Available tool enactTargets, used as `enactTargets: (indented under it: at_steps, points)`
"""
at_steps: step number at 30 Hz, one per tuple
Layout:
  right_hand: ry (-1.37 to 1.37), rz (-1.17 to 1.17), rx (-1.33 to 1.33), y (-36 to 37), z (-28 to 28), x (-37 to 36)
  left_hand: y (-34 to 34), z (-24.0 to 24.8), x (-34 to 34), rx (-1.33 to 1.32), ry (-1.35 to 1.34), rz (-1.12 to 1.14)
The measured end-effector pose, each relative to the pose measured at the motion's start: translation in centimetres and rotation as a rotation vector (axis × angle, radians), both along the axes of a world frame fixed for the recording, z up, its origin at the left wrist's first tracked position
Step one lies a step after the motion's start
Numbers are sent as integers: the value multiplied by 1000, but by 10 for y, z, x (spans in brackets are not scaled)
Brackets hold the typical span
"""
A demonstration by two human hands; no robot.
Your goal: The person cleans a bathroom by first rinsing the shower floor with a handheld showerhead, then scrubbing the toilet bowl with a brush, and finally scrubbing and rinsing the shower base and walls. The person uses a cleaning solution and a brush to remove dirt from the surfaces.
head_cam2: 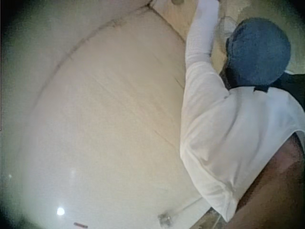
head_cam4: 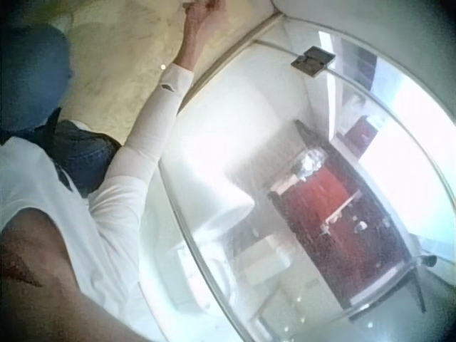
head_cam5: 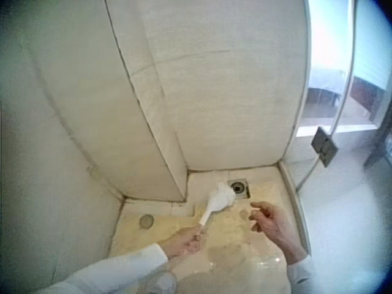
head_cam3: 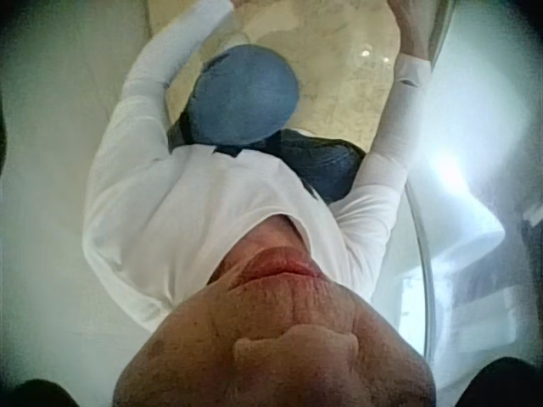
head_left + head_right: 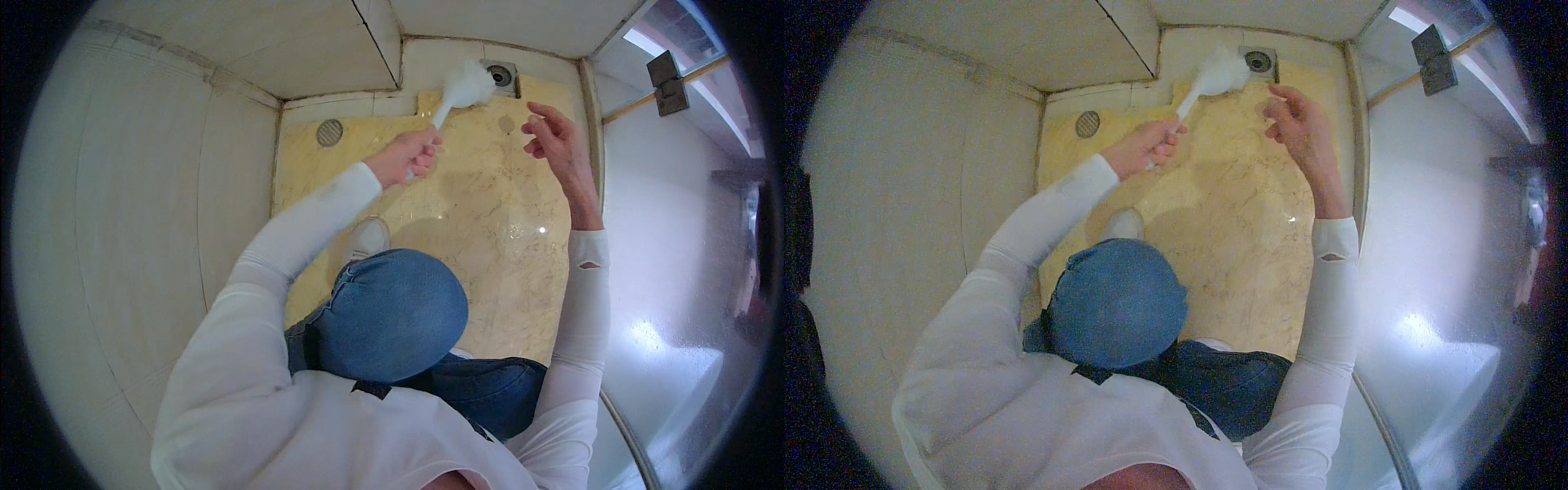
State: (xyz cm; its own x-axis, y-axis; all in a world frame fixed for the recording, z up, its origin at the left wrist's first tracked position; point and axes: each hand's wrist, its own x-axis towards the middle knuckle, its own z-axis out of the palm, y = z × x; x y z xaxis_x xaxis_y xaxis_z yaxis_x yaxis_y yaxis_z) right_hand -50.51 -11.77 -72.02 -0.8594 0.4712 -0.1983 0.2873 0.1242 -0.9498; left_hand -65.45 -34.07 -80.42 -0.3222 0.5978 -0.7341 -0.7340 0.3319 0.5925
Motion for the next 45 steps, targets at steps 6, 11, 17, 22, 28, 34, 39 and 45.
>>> enactTargets:
  at_steps: [6,11,17,22,28,34,39,45]
  points:
    - [64,-52,-21,28,-21,14,-126,73,13,-161,138,69]
    - [133,52,11,30,-46,18,-273,117,96,-634,496,147]
    - [-47,223,93,12,-87,24,-435,120,301,-1159,726,127]
    - [1,267,136,-10,-86,23,-486,96,485,-1532,581,53]
    - [45,265,116,-25,-69,21,-547,18,496,-1544,445,-197]
    - [11,117,91,-3,-94,16,-565,3,403,-1477,548,-498]
    - [-25,129,62,14,-110,21,-540,23,360,-1290,594,-576]
    - [12,71,211,36,-107,16,-472,-37,295,-1225,644,-24]
